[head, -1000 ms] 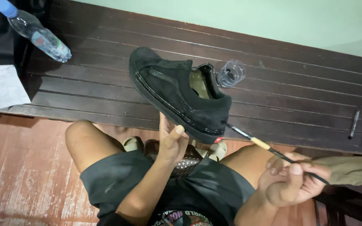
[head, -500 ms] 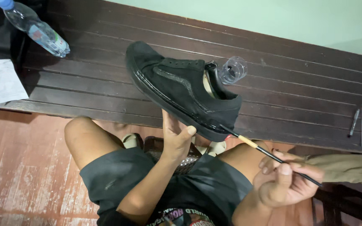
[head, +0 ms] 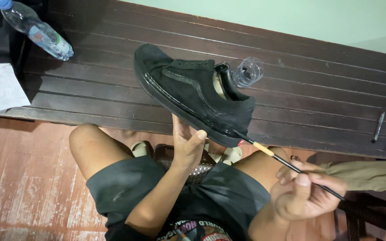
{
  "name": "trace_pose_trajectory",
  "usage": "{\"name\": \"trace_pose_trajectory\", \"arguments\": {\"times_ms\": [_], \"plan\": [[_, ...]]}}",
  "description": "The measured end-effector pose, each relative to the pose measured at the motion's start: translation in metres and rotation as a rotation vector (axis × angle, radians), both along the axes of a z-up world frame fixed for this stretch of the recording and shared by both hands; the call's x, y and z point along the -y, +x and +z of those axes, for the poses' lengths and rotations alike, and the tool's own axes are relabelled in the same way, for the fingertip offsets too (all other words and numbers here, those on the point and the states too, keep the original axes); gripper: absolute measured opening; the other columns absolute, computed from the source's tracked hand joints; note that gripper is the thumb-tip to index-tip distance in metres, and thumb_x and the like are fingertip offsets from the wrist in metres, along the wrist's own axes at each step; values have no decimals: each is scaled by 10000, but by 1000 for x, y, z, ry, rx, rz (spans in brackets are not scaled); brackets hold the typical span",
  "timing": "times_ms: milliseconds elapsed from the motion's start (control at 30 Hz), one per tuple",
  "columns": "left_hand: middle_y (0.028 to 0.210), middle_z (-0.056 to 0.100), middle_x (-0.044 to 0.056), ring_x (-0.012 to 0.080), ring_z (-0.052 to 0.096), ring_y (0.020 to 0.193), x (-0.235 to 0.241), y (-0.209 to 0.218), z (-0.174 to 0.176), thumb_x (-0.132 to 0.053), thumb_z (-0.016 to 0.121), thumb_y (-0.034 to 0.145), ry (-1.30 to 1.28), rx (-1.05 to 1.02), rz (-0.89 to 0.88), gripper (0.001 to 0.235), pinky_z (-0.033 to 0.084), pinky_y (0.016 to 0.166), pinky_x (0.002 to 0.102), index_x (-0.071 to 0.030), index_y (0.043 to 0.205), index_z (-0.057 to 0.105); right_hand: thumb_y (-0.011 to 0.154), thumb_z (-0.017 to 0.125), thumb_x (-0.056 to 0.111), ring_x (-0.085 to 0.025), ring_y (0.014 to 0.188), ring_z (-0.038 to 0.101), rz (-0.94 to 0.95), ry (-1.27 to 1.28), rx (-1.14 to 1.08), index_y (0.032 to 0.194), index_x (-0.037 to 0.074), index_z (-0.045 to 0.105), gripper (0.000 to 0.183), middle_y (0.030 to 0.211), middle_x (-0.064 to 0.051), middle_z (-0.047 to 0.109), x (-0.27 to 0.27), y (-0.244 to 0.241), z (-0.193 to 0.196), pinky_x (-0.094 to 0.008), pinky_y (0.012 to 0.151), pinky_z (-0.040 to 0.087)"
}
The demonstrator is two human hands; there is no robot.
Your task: The person paints the sole of a black sneaker using a paintbrush. They repeatedly dip the brush into a small plastic cup containing black liquid and apply it to the shoe's sole and side edges.
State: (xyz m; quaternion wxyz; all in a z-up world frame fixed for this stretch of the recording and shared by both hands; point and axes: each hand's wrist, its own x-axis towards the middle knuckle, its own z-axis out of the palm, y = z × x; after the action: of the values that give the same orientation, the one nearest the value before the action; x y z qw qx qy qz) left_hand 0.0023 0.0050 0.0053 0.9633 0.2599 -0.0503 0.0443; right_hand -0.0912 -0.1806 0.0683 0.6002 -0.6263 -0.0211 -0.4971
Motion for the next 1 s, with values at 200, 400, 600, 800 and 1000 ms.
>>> {"name": "trace_pose_trajectory", "arguments": {"times_ms": [200,400,600,800,1000], "plan": [[1592,466,142,330,529,1441,-5,-3,-16,-109,894,875,-40,-52,-90,1033,511,1193,510,-184,1677,248,1050,674,92,-177,477,443,-23,26,-33,1086,109,499,180,937,-216,623,3,-1,1,-310,437,414],[1543,551,110,289,605,1356,-4,2,-11,-99,877,923,-124,-53,-74,1016,561,1136,469,-187,1711,243,1062,657,42,-196,504,479,-89,135,-51,1111,89,500,171,1009,-257,656,28,-5,-12,-326,493,427],[1455,576,123,253,651,1244,-6,0,-17,-108,866,924,-134,-93,-116,925,613,1030,380,-170,1664,314,1024,681,102,-138,464,419,14,90,-81,1064,104,493,193,925,-197,623,7,8,-5,-299,418,418],[1450,641,116,272,706,1212,-16,8,-8,-309,890,938,-212,-92,-226,885,650,978,383,-159,1635,366,1039,656,106,-148,478,454,12,349,-147,1073,129,524,139,1041,-198,707,39,5,-20,-273,465,409],[1465,680,147,310,655,1353,-26,18,-35,-392,795,1013,-377,-144,-338,571,529,1172,530,-95,1472,629,1083,673,166,-144,507,474,-32,341,-196,1156,147,522,168,1142,-194,731,55,16,-25,-291,480,412]]}}
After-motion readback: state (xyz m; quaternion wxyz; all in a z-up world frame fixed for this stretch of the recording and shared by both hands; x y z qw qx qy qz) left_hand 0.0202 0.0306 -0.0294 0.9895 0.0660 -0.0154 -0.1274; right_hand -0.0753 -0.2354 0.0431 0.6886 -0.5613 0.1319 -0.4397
